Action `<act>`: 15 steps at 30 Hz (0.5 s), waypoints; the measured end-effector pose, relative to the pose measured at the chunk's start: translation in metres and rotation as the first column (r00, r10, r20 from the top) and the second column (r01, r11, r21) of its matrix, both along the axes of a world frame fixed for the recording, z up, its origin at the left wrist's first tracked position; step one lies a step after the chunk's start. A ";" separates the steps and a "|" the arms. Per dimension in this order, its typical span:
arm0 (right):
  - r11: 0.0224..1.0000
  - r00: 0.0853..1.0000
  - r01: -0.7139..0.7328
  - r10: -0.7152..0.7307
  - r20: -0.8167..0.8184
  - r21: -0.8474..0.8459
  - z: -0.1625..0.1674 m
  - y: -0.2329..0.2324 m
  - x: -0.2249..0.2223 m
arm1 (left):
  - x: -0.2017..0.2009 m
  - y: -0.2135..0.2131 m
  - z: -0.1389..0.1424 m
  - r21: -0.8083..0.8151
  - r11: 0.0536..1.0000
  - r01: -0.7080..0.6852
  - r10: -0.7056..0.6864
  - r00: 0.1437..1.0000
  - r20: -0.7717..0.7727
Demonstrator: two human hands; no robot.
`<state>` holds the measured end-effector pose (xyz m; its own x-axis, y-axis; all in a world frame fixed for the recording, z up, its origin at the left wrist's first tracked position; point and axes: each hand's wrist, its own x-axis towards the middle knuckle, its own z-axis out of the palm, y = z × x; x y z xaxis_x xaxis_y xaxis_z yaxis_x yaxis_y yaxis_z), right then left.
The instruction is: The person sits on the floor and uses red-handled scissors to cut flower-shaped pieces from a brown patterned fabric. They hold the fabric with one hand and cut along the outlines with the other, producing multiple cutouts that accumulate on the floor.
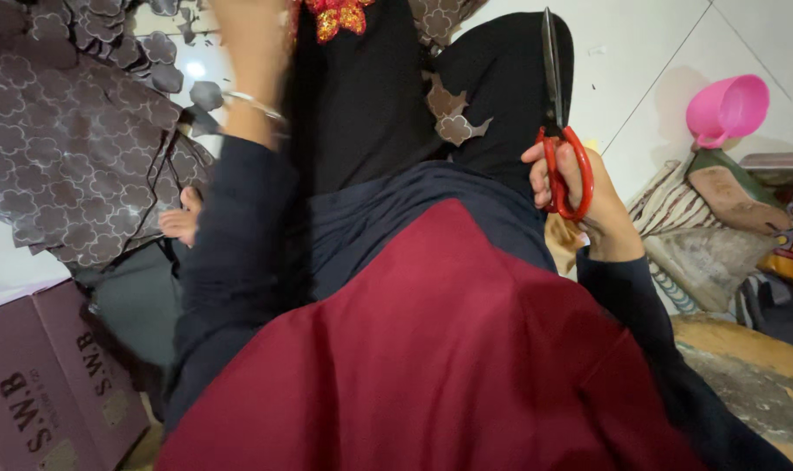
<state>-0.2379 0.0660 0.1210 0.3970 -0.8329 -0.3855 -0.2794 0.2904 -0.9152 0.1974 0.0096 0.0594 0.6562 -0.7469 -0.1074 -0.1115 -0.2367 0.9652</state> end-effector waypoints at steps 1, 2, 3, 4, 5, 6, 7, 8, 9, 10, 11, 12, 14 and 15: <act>1.000 1.000 -0.002 0.002 0.013 0.001 0.000 -0.001 0.000 | -0.031 0.002 0.001 0.029 0.985 0.172 -0.174 0.967 0.187; 1.000 1.000 -0.005 0.006 0.012 -0.018 0.000 -0.002 0.001 | -0.063 0.004 0.001 0.006 0.952 0.305 -0.286 0.887 0.363; 0.999 1.000 -0.007 0.007 0.010 -0.038 -0.001 -0.002 0.000 | -0.089 0.002 0.001 -0.197 0.846 0.495 -0.234 0.678 0.697; 0.998 1.000 -0.005 0.005 0.006 -0.057 0.000 -0.002 0.001 | -0.114 0.007 -0.002 -0.155 0.856 0.493 -0.163 0.542 0.825; 0.997 1.000 0.004 -0.004 0.004 -0.074 -0.001 -0.001 0.000 | -0.137 0.012 -0.006 -0.119 0.869 0.481 -0.085 0.382 0.920; 0.996 1.000 0.013 -0.013 0.003 -0.090 -0.002 0.000 0.000 | -0.153 0.009 -0.011 -0.035 0.871 0.489 -0.138 0.312 0.940; 0.994 1.000 0.022 -0.022 0.003 -0.106 -0.004 0.000 -0.001 | -0.168 0.011 -0.018 0.051 0.870 0.490 -0.191 0.239 0.952; 0.994 1.000 0.028 -0.027 0.011 -0.110 -0.005 0.001 -0.002 | -0.176 0.010 -0.024 0.137 0.864 0.484 -0.243 0.165 0.956; 0.993 0.999 0.033 -0.031 0.020 -0.113 -0.008 0.000 -0.003 | -0.181 0.007 -0.031 0.341 0.804 0.487 -0.432 0.085 0.898; 0.993 0.999 0.038 -0.035 0.029 -0.114 -0.011 0.000 -0.004 | -0.185 0.005 -0.037 0.530 0.705 0.470 -0.604 0.007 0.797; 0.993 0.999 0.049 -0.047 0.025 -0.106 -0.015 -0.002 -0.006 | -0.189 0.003 -0.042 0.695 0.572 0.435 -0.750 -0.065 0.658; 0.993 0.998 0.059 -0.057 0.024 -0.098 -0.019 -0.004 -0.006 | -0.189 0.003 -0.042 0.648 0.597 0.472 -0.724 -0.032 0.689; 0.994 0.996 0.082 -0.080 0.034 -0.069 -0.027 -0.007 -0.006 | -0.185 0.004 -0.042 0.549 0.643 0.535 -0.667 0.038 0.744; 0.994 0.994 0.096 -0.094 0.047 -0.051 -0.030 -0.008 -0.005 | -0.183 0.004 -0.039 0.458 0.683 0.568 -0.619 0.118 0.777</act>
